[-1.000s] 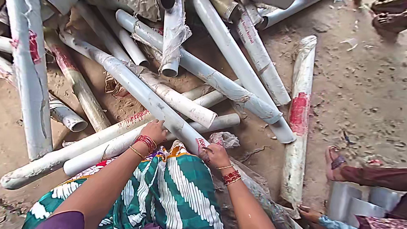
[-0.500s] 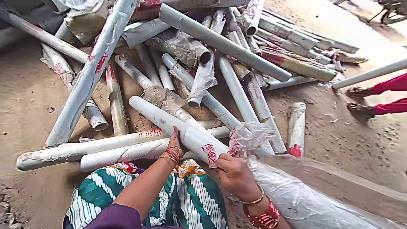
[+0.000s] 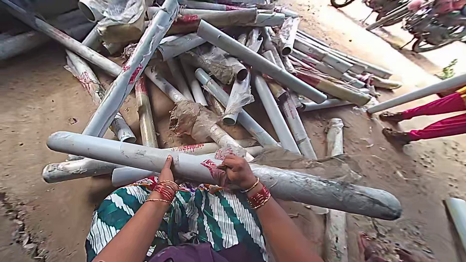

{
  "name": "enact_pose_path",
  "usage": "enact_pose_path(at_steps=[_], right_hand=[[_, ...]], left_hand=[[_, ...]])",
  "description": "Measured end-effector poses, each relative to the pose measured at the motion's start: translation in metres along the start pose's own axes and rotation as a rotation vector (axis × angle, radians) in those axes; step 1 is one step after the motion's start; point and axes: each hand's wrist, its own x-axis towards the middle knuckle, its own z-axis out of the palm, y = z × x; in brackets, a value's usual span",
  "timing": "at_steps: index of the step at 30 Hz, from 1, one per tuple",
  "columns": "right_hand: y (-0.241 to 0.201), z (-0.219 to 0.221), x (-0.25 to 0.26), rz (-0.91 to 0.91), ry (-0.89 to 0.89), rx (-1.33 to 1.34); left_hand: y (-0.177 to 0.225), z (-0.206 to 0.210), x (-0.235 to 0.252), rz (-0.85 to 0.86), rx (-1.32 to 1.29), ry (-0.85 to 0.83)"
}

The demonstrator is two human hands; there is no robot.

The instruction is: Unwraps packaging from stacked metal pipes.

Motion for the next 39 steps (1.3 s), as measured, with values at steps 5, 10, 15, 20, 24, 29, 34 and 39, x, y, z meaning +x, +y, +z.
enact_pose_path(at_steps=[5,10,15,20,24,29,34,39], right_hand=[[0.027,0.047,0.03,0.23,-0.238,0.08],[0.06,0.078,0.058,0.435,-0.376,0.112],[0.095,0.1,0.059,0.505,-0.429,0.19],[0.118,0.095,0.082,0.781,-0.193,0.205],[0.108,0.097,0.118,1.078,-0.28,-0.105],[0.111,0.107,0.127,1.086,-0.478,0.026],[0.121,0.087,0.087,1.166,-0.195,0.337],[0.093,0.071,0.049,1.416,0.204,0.835]], left_hand=[[-0.01,-0.015,0.02,0.666,1.193,0.048],[-0.018,0.01,0.082,0.879,1.805,-0.416],[-0.02,0.038,0.129,0.84,1.923,-0.369],[-0.004,0.065,0.14,0.702,1.878,-0.381],[-0.014,0.061,0.139,0.69,1.848,-0.341],[-0.005,0.071,0.13,0.609,1.95,-0.375],[-0.002,0.08,0.127,0.625,2.045,-0.377],[-0.018,0.082,0.116,0.656,2.066,-0.332]])
